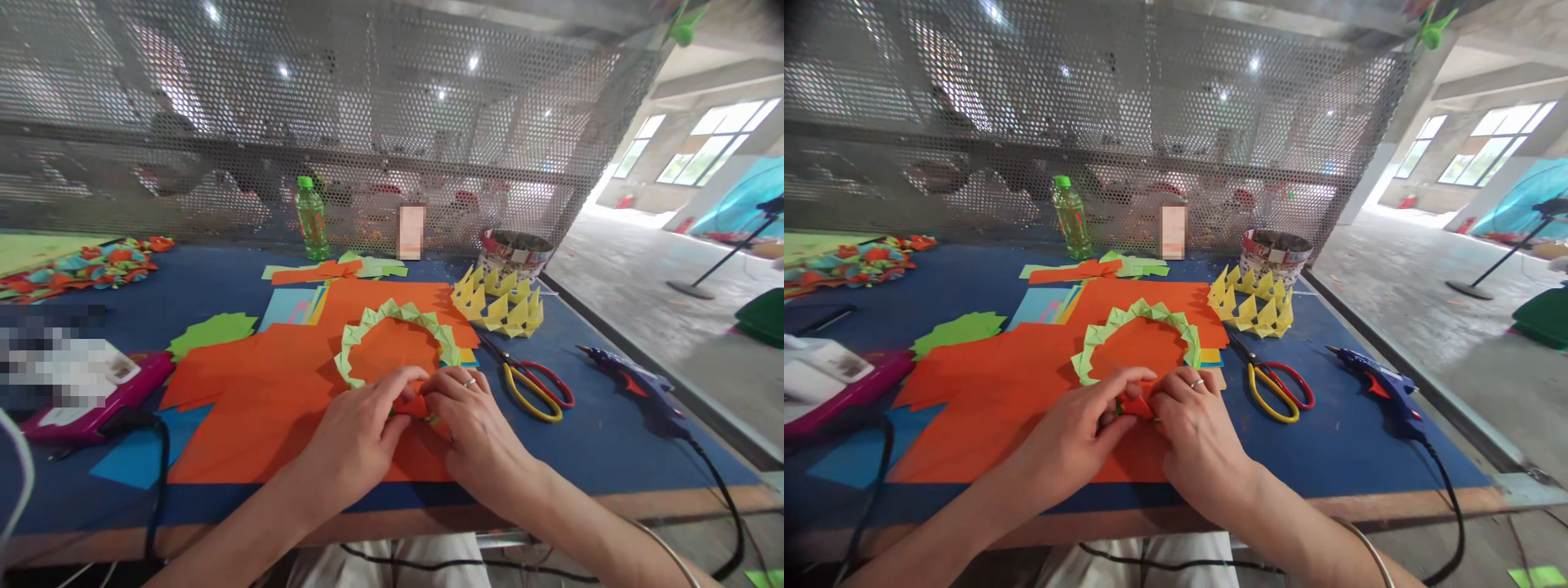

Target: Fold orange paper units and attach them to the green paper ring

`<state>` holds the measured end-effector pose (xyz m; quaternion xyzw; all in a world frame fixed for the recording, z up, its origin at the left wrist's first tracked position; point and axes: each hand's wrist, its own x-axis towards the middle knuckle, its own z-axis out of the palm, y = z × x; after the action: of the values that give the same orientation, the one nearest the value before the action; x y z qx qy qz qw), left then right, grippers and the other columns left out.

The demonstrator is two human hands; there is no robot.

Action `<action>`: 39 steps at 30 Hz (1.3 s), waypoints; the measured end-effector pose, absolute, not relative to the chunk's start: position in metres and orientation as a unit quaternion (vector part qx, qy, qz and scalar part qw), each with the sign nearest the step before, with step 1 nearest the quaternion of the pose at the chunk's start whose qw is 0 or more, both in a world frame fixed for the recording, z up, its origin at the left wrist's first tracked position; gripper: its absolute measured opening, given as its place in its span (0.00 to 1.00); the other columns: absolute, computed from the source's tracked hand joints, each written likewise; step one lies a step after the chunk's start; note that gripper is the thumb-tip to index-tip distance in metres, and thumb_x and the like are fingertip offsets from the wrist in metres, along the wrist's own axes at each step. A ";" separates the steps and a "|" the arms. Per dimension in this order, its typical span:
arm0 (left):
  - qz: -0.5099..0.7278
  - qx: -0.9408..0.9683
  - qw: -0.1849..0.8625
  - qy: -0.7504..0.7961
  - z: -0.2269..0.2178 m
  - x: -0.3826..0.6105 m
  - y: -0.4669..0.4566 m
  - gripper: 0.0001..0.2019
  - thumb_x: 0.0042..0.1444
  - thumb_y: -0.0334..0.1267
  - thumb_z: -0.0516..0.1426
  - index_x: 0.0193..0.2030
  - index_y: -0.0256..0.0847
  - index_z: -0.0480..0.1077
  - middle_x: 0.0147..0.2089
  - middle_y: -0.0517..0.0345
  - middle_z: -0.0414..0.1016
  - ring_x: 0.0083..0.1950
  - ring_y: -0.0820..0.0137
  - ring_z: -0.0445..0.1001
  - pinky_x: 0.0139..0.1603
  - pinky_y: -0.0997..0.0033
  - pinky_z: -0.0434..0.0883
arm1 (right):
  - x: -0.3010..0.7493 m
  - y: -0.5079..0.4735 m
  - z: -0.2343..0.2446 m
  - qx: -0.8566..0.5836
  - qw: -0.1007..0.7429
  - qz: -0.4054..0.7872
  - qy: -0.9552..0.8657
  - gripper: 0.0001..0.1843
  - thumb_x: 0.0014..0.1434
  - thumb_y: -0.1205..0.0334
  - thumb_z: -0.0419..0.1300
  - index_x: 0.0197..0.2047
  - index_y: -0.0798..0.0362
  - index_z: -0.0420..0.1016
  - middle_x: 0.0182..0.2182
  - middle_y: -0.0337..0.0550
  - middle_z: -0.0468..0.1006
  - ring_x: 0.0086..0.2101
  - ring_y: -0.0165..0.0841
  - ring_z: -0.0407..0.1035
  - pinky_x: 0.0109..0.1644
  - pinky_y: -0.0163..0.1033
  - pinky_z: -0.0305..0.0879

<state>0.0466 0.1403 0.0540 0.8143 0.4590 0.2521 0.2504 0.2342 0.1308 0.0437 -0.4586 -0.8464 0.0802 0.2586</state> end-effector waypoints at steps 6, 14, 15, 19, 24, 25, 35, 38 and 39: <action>0.256 0.810 0.247 0.466 0.051 0.049 0.142 0.27 0.55 0.23 0.50 0.58 0.54 0.62 0.44 0.64 0.78 0.43 0.66 0.78 0.44 0.65 0.71 | 0.232 0.131 0.046 -0.423 0.273 0.073 -0.861 0.06 0.58 0.73 0.63 0.34 0.53 0.75 0.38 0.43 0.80 0.45 0.39 0.69 0.52 0.47 0.58; 0.260 0.829 0.219 0.444 0.059 0.037 0.130 0.33 0.61 0.30 0.54 0.69 0.59 0.51 0.50 0.60 0.75 0.29 0.73 0.71 0.35 0.71 0.69 | 0.236 0.130 0.048 -0.455 0.263 0.061 -0.849 0.06 0.57 0.70 0.66 0.36 0.51 0.75 0.40 0.43 0.79 0.45 0.42 0.68 0.50 0.48 0.58; 0.269 0.826 0.216 0.446 0.062 0.032 0.128 0.33 0.61 0.31 0.56 0.69 0.59 0.51 0.48 0.60 0.75 0.27 0.74 0.68 0.33 0.72 0.69 | 0.238 0.129 0.049 -0.457 0.266 0.057 -0.847 0.06 0.57 0.69 0.67 0.38 0.51 0.75 0.42 0.44 0.79 0.46 0.42 0.68 0.51 0.49 0.59; 0.322 0.791 0.210 0.476 0.073 0.009 0.130 0.33 0.59 0.34 0.58 0.69 0.55 0.53 0.38 0.62 0.70 0.27 0.74 0.68 0.31 0.74 0.68 | 0.253 0.126 0.058 -0.477 0.295 0.044 -0.827 0.16 0.60 0.63 0.66 0.51 0.48 0.73 0.52 0.48 0.74 0.51 0.44 0.66 0.55 0.52 0.60; 0.279 0.781 0.204 0.520 0.071 -0.013 0.146 0.30 0.57 0.38 0.60 0.67 0.49 0.59 0.30 0.66 0.66 0.27 0.72 0.69 0.31 0.74 0.67 | 0.285 0.141 0.067 -0.505 0.328 0.069 -0.795 0.12 0.68 0.58 0.55 0.53 0.48 0.71 0.52 0.50 0.73 0.52 0.43 0.67 0.57 0.53 0.62; 0.272 0.781 0.214 0.521 0.069 -0.014 0.149 0.29 0.57 0.38 0.59 0.66 0.49 0.61 0.30 0.66 0.68 0.27 0.72 0.68 0.31 0.74 0.67 | 0.291 0.147 0.067 -0.512 0.334 0.088 -0.786 0.12 0.68 0.56 0.54 0.52 0.49 0.71 0.51 0.50 0.74 0.51 0.43 0.68 0.55 0.52 0.63; 0.228 0.778 0.389 0.438 0.064 -0.007 0.161 0.15 0.56 0.35 0.58 0.50 0.40 0.75 0.41 0.56 0.79 0.35 0.71 0.74 0.37 0.73 0.71 | 0.308 0.201 0.052 -0.543 0.352 0.230 -0.727 0.18 0.64 0.52 0.55 0.51 0.54 0.73 0.46 0.48 0.80 0.42 0.36 0.74 0.42 0.40 0.71; 0.218 0.809 0.377 0.395 0.070 -0.014 0.167 0.08 0.58 0.31 0.55 0.38 0.39 0.77 0.37 0.57 0.79 0.39 0.69 0.76 0.41 0.72 0.71 | 0.306 0.210 0.048 -0.536 0.356 0.229 -0.731 0.17 0.64 0.54 0.55 0.50 0.54 0.74 0.41 0.47 0.81 0.38 0.35 0.74 0.41 0.40 0.71; 0.223 0.821 0.362 0.382 0.073 -0.018 0.171 0.08 0.57 0.30 0.54 0.36 0.39 0.76 0.37 0.57 0.79 0.40 0.69 0.76 0.43 0.71 0.71 | 0.305 0.213 0.048 -0.533 0.356 0.227 -0.734 0.17 0.64 0.54 0.55 0.50 0.55 0.74 0.40 0.46 0.81 0.38 0.35 0.74 0.41 0.40 0.71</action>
<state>-0.0180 0.1707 0.0734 0.8206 0.3823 0.2228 0.3618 0.3054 0.2131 0.0477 -0.5325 -0.7335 0.2269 0.3562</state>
